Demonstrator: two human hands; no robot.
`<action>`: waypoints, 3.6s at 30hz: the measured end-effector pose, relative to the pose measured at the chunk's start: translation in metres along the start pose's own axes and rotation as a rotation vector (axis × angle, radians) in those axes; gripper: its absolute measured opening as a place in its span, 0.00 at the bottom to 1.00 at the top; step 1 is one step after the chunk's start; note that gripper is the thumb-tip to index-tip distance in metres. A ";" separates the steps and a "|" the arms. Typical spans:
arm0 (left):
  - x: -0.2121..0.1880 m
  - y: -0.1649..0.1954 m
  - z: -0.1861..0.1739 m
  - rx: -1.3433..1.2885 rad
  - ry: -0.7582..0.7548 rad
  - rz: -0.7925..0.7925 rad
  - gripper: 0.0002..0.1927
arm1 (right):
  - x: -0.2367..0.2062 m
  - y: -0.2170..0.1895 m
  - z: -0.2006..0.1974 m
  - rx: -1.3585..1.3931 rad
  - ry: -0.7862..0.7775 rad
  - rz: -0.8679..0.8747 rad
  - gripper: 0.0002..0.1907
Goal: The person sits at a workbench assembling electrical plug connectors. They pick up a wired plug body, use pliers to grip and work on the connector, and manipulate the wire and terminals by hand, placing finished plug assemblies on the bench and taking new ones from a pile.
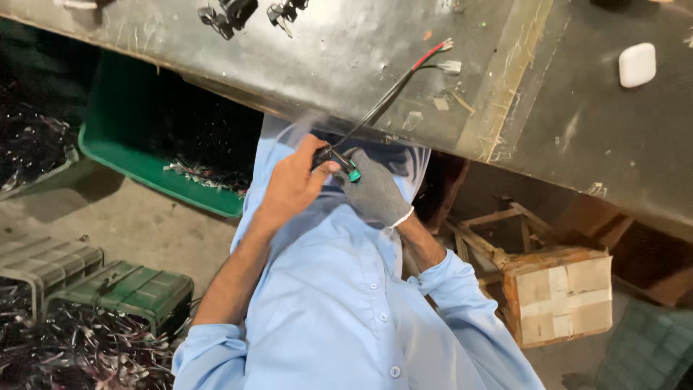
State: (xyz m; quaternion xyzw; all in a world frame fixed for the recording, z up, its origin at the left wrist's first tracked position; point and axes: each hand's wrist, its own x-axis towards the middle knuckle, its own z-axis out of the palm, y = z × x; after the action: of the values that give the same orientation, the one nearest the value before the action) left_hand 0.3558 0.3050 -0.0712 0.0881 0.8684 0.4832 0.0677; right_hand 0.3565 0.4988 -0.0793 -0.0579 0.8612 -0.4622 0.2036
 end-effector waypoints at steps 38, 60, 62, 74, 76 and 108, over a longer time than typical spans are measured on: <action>-0.021 -0.043 -0.085 -0.582 -0.179 -0.131 0.19 | 0.014 -0.090 0.035 -0.056 -0.091 0.239 0.20; -0.014 -0.050 -0.117 -0.666 -0.434 -0.059 0.18 | 0.015 -0.079 0.057 -0.147 0.123 -0.162 0.20; -0.022 -0.043 -0.108 -0.709 -0.377 -0.064 0.18 | 0.014 -0.074 0.047 -0.201 0.078 -0.189 0.18; -0.041 -0.010 -0.073 -0.156 0.109 0.065 0.22 | -0.023 -0.103 0.029 -0.024 -0.062 0.147 0.21; -0.038 -0.008 -0.069 -0.018 0.139 0.103 0.20 | -0.022 -0.103 0.035 -0.008 -0.053 0.184 0.19; 0.001 -0.031 -0.014 0.264 -0.111 0.065 0.19 | -0.001 -0.010 0.050 0.093 -0.093 0.462 0.18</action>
State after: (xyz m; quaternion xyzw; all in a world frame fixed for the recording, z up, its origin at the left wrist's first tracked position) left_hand 0.3489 0.2777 -0.0904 0.1507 0.9162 0.3609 0.0877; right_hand 0.3771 0.4546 -0.0957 0.1288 0.8191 -0.4391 0.3460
